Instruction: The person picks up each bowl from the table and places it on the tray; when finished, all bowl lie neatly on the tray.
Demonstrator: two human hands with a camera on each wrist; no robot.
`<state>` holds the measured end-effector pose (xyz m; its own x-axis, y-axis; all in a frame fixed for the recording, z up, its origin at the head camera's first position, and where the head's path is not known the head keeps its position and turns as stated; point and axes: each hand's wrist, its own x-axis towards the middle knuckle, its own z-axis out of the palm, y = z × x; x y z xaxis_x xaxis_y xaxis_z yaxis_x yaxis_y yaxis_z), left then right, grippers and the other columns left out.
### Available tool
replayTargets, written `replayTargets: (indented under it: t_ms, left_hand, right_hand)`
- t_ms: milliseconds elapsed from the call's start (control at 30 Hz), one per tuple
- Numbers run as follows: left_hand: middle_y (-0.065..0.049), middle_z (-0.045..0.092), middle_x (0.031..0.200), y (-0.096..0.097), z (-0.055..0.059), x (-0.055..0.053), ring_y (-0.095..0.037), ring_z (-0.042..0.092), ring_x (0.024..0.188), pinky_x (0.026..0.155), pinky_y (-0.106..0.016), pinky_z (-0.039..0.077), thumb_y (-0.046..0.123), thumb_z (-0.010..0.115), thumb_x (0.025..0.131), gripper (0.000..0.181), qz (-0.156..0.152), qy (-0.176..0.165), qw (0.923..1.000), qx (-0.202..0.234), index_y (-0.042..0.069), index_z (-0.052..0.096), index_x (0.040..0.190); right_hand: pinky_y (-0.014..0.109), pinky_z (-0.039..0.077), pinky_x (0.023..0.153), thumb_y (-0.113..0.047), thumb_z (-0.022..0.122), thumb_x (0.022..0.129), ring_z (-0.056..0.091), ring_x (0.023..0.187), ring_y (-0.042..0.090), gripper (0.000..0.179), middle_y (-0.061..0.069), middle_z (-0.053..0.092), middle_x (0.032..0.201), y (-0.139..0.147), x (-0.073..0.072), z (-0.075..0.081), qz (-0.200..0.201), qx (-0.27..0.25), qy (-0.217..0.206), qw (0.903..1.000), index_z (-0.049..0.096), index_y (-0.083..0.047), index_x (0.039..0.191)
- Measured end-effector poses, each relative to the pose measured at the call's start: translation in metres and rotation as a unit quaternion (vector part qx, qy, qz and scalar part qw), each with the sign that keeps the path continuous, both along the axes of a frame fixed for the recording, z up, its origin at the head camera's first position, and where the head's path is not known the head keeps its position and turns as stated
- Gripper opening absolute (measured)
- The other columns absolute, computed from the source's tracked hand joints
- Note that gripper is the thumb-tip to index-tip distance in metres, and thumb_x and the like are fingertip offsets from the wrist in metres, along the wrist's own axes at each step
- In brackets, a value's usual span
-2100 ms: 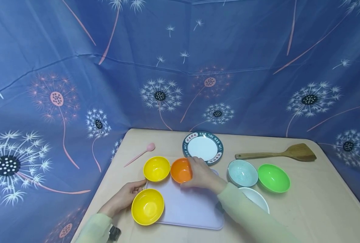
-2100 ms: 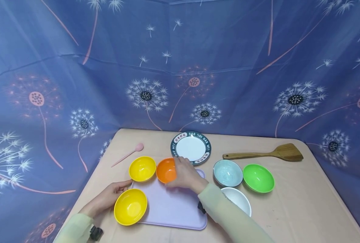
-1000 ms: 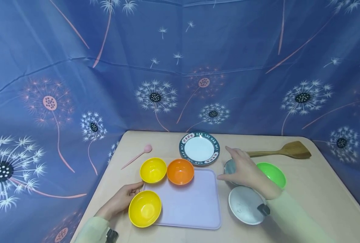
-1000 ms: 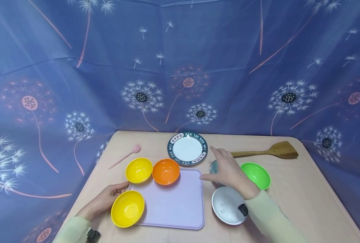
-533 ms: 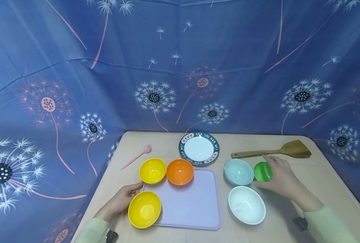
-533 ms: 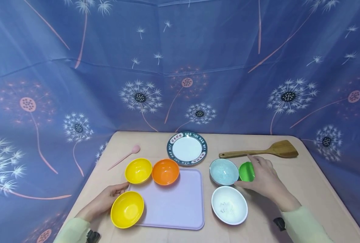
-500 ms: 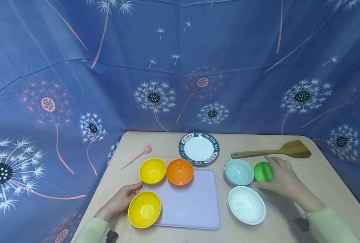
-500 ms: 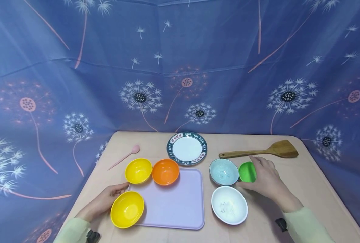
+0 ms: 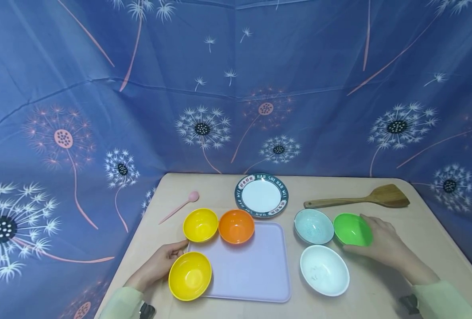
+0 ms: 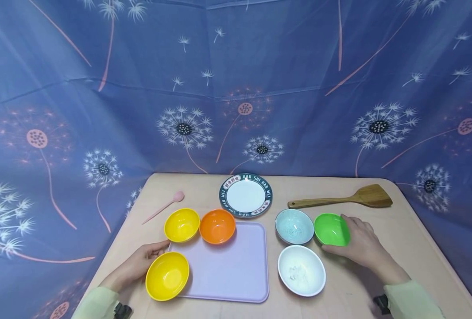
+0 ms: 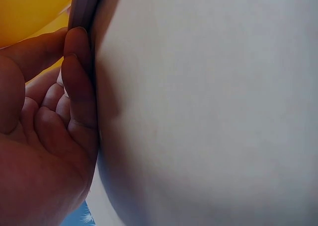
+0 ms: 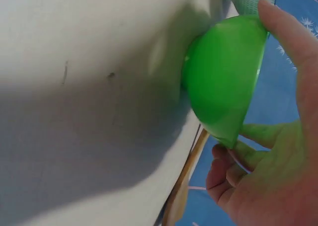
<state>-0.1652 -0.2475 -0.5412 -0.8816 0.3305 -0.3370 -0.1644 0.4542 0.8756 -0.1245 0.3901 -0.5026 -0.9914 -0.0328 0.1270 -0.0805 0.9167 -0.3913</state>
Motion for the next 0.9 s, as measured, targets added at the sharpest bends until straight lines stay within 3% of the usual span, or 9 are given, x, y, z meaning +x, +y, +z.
replayTargets:
  t_ms: [333, 900]
  left_hand:
    - [-0.005, 0.057, 0.086, 0.0016, 0.0008, 0.0013, -0.020, 0.052, 0.080, 0.068, -0.025, 0.042, 0.008, 0.071, 0.096, 0.059, 0.005, 0.004, 0.9999, -0.014, 0.006, 0.053, 0.153]
    - [-0.005, 0.056, 0.085, 0.0013, 0.0002, 0.0005, -0.019, 0.050, 0.077, 0.064, -0.024, 0.041, 0.007, 0.070, 0.097, 0.059, 0.008, 0.001, 0.9999, -0.011, 0.006, 0.052, 0.153]
  right_hand:
    - [0.076, 0.038, 0.091, -0.055, 0.095, 0.067, 0.042, 0.118, 0.063, 0.126, 0.047, 0.043, 0.134, -0.0007, 0.0006, 0.0001, -0.004, -0.001, -0.017, 0.9998, 0.036, 0.022, 0.146]
    - [0.080, 0.038, 0.090, -0.055, 0.094, 0.067, 0.041, 0.117, 0.065, 0.127, 0.049, 0.040, 0.132, 0.0001, 0.0022, 0.0019, -0.021, 0.007, -0.015, 0.9996, 0.035, 0.024, 0.146]
